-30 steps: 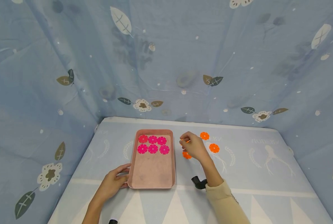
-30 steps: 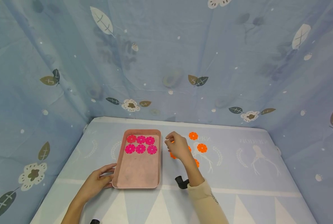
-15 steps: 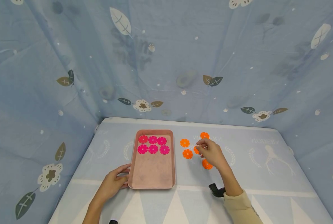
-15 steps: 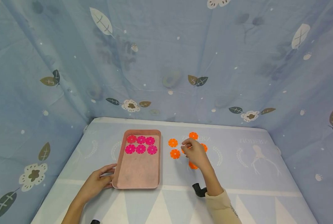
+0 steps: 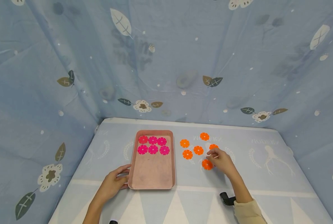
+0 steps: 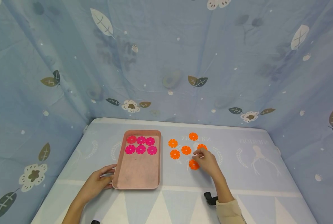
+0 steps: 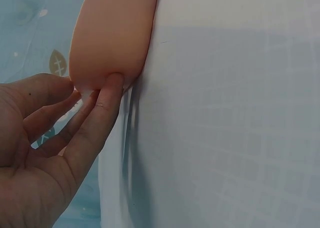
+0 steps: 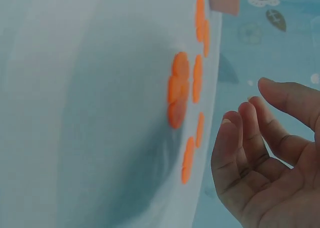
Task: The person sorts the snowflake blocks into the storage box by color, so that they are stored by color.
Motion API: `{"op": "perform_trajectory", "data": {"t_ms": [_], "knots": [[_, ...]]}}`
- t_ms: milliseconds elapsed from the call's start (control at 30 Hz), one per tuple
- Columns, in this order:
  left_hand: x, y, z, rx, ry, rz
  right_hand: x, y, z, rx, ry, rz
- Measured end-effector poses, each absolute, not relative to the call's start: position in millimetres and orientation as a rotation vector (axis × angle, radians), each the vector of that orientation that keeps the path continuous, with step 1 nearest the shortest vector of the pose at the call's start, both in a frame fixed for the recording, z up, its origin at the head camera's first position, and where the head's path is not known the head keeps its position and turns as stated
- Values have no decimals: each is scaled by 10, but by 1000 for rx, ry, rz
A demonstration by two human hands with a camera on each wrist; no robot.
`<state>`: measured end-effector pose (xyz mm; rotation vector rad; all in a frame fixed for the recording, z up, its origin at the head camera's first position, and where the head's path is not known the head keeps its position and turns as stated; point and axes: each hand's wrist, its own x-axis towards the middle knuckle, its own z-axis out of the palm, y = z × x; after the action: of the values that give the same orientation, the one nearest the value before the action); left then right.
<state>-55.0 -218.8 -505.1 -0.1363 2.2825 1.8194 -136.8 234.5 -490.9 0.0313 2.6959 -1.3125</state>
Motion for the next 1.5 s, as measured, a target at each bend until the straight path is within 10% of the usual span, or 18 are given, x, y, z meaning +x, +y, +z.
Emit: {"op": "perform_trajectory", "data": {"t_ms": [1500], "knots": [[-534,-2201,-5076,-93,2284,1814,-1390,2470,-5122,15,2679,-1108]]}}
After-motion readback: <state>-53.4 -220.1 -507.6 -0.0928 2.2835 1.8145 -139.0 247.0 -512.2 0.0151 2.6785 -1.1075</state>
